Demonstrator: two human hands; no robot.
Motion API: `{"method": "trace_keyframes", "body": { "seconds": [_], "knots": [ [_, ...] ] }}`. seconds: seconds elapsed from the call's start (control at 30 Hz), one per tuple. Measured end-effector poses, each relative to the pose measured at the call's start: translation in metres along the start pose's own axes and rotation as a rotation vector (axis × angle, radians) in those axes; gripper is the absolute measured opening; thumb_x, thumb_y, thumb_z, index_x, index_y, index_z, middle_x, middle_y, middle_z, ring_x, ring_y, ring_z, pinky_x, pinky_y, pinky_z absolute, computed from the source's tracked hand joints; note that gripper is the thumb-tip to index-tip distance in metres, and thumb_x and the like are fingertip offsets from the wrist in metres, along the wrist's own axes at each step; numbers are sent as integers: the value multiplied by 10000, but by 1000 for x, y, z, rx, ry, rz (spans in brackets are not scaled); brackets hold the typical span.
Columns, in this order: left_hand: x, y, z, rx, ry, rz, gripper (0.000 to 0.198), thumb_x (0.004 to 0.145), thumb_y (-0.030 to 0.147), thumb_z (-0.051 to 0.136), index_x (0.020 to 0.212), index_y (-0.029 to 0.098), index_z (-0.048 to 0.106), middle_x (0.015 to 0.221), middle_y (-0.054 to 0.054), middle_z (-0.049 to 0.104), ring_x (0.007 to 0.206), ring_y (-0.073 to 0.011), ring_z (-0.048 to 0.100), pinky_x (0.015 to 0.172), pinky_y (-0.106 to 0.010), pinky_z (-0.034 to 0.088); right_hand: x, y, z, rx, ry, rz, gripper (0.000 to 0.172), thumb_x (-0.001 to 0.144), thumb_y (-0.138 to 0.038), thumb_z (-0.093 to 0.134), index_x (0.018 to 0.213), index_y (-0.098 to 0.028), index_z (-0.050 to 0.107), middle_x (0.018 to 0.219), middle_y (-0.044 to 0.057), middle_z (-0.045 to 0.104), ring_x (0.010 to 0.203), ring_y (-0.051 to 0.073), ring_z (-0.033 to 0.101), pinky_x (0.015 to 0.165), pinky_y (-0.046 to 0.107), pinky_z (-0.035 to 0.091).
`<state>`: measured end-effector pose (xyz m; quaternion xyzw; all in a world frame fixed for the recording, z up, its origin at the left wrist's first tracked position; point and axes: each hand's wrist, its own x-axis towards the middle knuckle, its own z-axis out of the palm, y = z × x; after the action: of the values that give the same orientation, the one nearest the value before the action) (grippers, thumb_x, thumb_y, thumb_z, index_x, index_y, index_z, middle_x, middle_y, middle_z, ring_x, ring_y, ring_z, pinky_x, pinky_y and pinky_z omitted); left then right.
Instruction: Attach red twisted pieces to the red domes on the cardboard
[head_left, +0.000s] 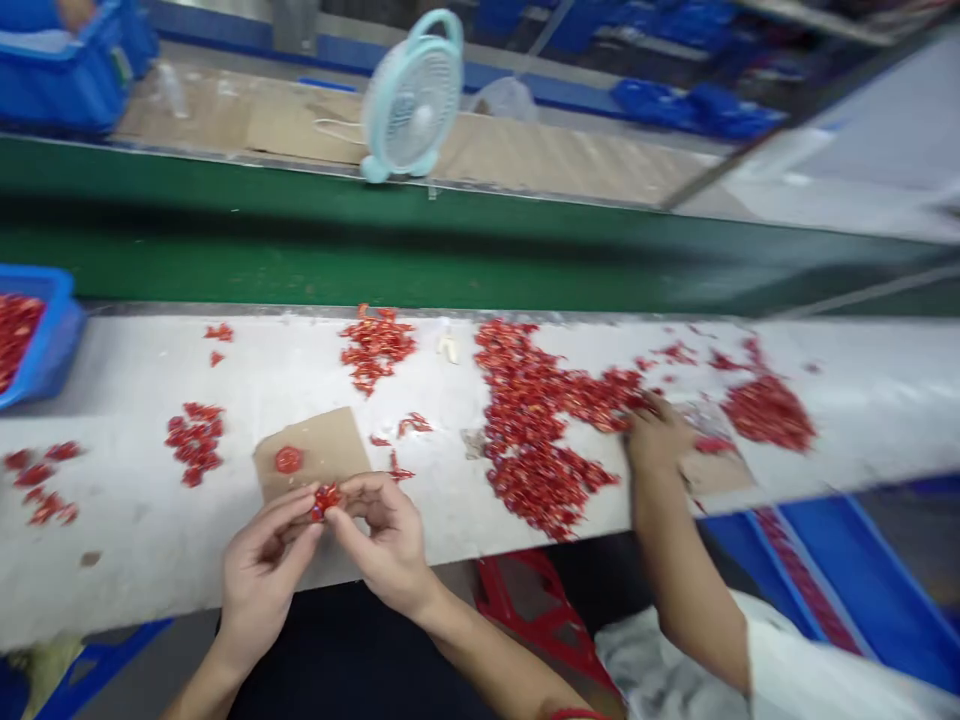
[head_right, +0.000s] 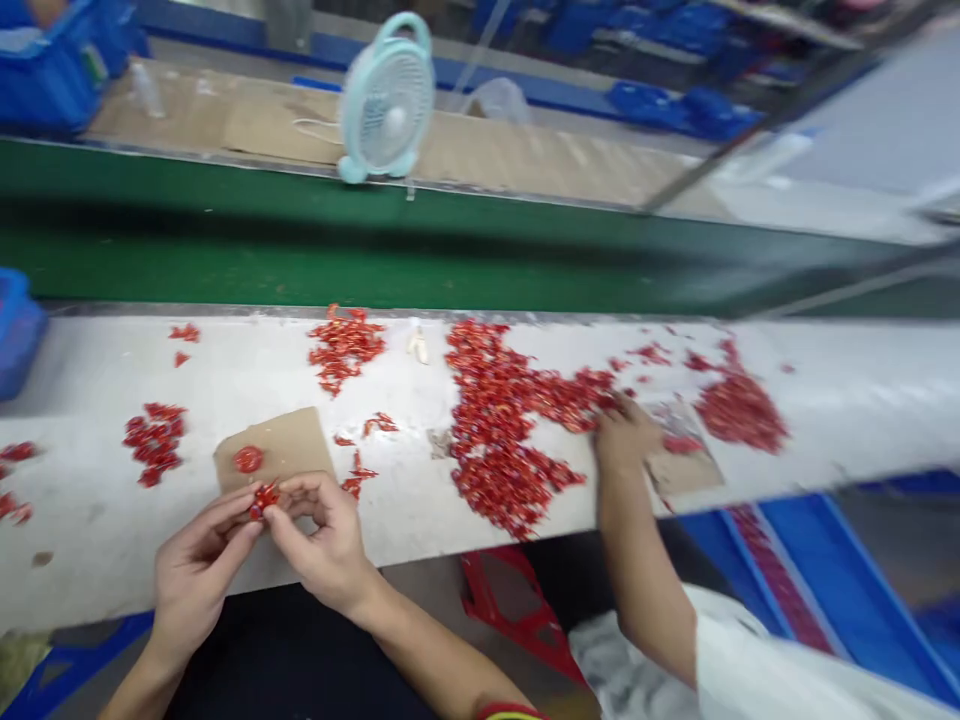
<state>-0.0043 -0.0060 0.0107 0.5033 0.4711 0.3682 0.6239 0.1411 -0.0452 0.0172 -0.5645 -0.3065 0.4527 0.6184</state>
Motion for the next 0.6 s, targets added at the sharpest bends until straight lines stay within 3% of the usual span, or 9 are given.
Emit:
{"method": "trace_keyframes", "body": {
  "seconds": [0.1, 0.2, 0.3, 0.43, 0.53, 0.6],
  "knots": [
    [5, -6, 3, 50, -124, -51, 355, 835, 292, 797, 1186, 263, 753, 1283, -79, 740, 1156, -269, 721, 959, -327, 624, -8, 8, -19, -9, 116, -37, 248, 886, -305, 749, 1060, -243, 584, 896, 30, 734, 755, 151, 700, 704, 295, 584],
    [13, -5, 3, 85, -148, -62, 434, 859, 314, 770, 1281, 253, 686, 1289, -81, 737, 1126, -263, 735, 930, -319, 633, -18, 12, -55, -97, 350, -78, 294, 870, -318, 765, 1073, -245, 565, 899, 28, 730, 767, 159, 705, 712, 298, 574],
    [24, 0, -6, 165, -48, -14, 426, 862, 333, 759, 1265, 220, 679, 1216, -78, 764, 1066, -254, 751, 936, -331, 630, -32, 12, -115, -204, 711, -142, 329, 852, -344, 778, 1074, -239, 559, 909, 32, 712, 804, 177, 701, 729, 310, 565],
    [44, 1, -26, 231, 143, 53, 376, 811, 351, 794, 1144, 193, 720, 1113, -51, 776, 949, -232, 756, 1098, -455, 535, -58, 17, -216, -380, 1144, -218, 423, 812, -428, 769, 1094, -219, 533, 892, 47, 685, 817, 203, 687, 731, 344, 566],
    [57, -1, -37, 224, 267, 139, 349, 747, 373, 830, 1028, 185, 745, 1041, -41, 768, 911, -246, 747, 1119, -533, 508, -74, 29, -276, -557, 1267, -137, 471, 809, -500, 714, 1111, -184, 539, 898, 97, 704, 808, 225, 697, 759, 393, 578],
    [62, -1, -38, 250, 303, 200, 343, 727, 394, 830, 980, 179, 747, 1002, -50, 767, 903, -278, 750, 1059, -566, 552, -77, 38, -298, -618, 1246, -90, 479, 825, -528, 674, 1117, -166, 560, 907, 124, 721, 799, 236, 704, 768, 413, 586]
  ]
}}
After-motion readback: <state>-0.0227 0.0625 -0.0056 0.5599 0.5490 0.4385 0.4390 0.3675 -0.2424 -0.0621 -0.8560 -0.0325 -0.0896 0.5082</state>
